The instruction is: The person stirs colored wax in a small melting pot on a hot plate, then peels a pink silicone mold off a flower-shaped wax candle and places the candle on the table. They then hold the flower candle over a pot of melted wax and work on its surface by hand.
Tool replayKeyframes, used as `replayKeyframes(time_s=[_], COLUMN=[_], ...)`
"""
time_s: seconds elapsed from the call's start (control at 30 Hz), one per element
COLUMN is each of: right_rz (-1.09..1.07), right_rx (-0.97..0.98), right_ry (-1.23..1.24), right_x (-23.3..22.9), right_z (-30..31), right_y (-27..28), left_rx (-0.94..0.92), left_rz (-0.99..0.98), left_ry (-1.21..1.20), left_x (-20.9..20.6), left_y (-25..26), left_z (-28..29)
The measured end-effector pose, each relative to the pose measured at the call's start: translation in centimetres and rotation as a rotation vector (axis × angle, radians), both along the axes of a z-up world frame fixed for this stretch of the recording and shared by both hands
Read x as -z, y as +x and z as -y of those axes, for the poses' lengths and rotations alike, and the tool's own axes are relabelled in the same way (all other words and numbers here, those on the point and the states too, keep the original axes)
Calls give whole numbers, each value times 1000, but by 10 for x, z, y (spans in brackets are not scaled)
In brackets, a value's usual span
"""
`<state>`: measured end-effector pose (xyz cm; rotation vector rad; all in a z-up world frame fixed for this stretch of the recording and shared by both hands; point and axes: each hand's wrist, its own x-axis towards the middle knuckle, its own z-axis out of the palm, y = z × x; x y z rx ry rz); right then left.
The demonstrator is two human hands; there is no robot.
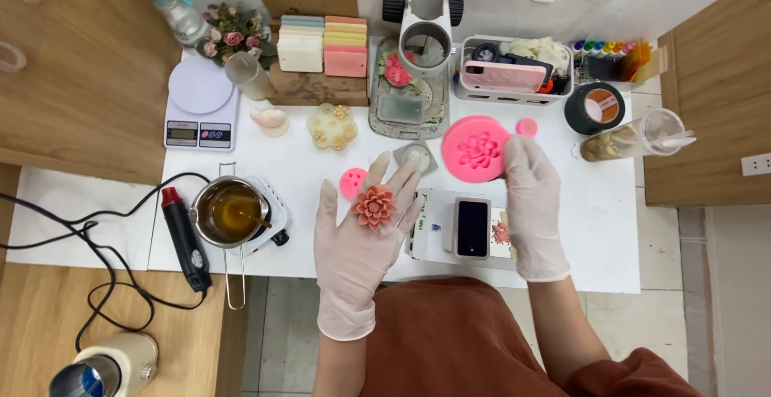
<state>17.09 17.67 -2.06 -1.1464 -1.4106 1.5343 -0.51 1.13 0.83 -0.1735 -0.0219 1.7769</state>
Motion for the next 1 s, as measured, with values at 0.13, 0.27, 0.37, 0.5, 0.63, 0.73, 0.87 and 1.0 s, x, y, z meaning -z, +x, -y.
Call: replayKeyframes(time_s=[0.13,0.27,0.37,0.5,0.63,0.73,0.87,1.0], right_rz=[13,146,269,572,1096,1171,917,657], right_rx=[168,374,501,590,437,333,339,277], right_ry=[100,196,194,221,111,-22,-292,-420], right_x=[-4,8,33,34,55,87,112,155], right_z=[-33,-51,-54,-41,-36,-41,-58,-87], right_y=[50,118,177,216,243,252,230,219], left_rx=[23,99,167,245,235,197,104,18], left_rz=[-5,-64,-86,-114,-100,-90,-110,-146], left_ry=[-17,-39,-71,-106,-213,-293,-392,-487], left_x=[-1,2,0,3,4,6,11,16], left_y=[4,13,24,33,39,43,44,41], left_z=[-10,-27,-46,-66,-77,-78,-71,-59])
